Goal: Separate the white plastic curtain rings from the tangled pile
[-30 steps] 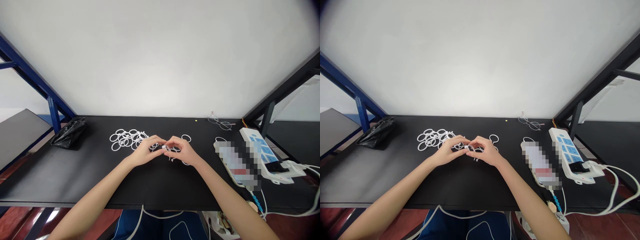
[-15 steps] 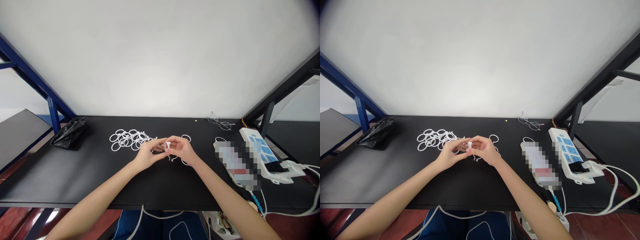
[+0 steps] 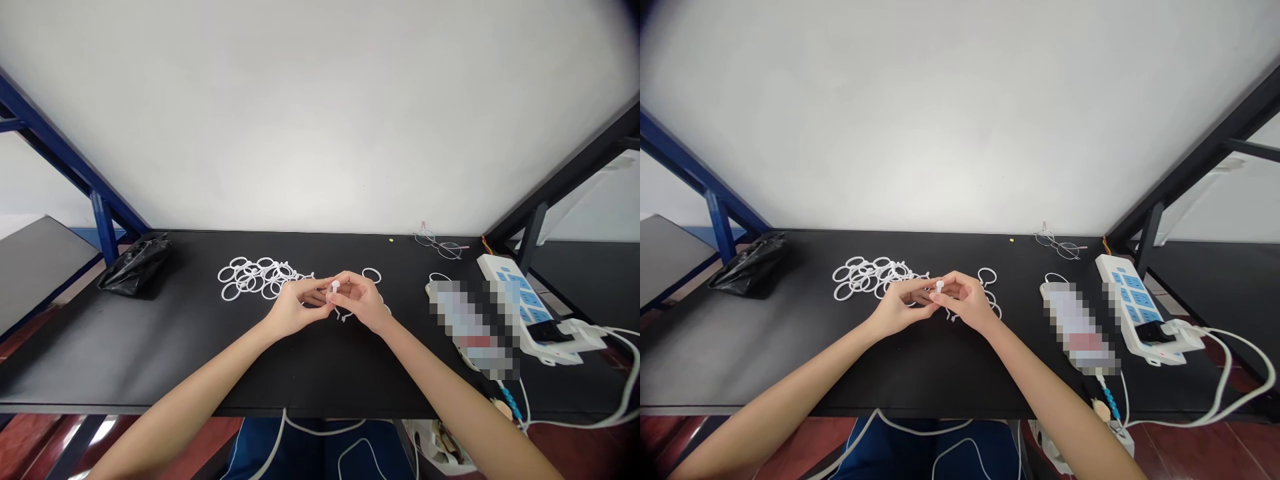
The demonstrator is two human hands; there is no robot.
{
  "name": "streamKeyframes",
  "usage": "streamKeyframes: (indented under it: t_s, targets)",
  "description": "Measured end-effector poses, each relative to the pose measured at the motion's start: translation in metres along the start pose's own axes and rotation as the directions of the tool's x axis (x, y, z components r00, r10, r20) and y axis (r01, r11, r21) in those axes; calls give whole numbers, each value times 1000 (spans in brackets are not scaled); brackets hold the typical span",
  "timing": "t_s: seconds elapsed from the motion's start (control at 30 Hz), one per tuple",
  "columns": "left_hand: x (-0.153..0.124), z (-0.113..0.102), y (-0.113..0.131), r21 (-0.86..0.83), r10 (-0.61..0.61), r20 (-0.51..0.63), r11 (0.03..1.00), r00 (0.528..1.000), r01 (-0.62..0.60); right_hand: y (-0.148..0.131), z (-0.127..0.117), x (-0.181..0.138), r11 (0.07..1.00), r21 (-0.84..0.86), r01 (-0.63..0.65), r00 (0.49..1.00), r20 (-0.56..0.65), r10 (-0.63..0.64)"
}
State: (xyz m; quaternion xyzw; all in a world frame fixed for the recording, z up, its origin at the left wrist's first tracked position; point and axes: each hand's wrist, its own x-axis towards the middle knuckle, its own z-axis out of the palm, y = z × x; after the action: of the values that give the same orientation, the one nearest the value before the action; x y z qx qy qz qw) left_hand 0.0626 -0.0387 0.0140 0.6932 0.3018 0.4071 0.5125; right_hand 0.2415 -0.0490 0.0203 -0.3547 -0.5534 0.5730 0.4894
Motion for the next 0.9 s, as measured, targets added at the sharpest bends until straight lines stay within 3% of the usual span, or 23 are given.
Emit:
streamKeyframes:
  t_s: [0.2, 0.43, 0.57, 0.7, 0.9]
  targets:
    - [2, 1, -8, -111, -114, 27, 987, 993, 116, 3, 0, -3, 981, -187, 48, 994, -85, -65]
    - [2, 6, -5, -46, -72, -34, 996, 997, 70, 7, 4, -7, 892, -375, 251, 943, -112, -313]
    - [3, 4, -2, -2, -55, 5, 998, 998, 55, 7, 8, -8, 845, -422, 328, 913, -89, -399]
    - [6, -2, -2, 41, -47, 38, 998, 998, 46, 6, 11, -9, 806, -469, 360, 897, -65, -438]
    - [6, -5, -2, 81, -40, 21, 996, 999, 38, 10, 9, -7, 814, -471, 340, 911, -49, -409]
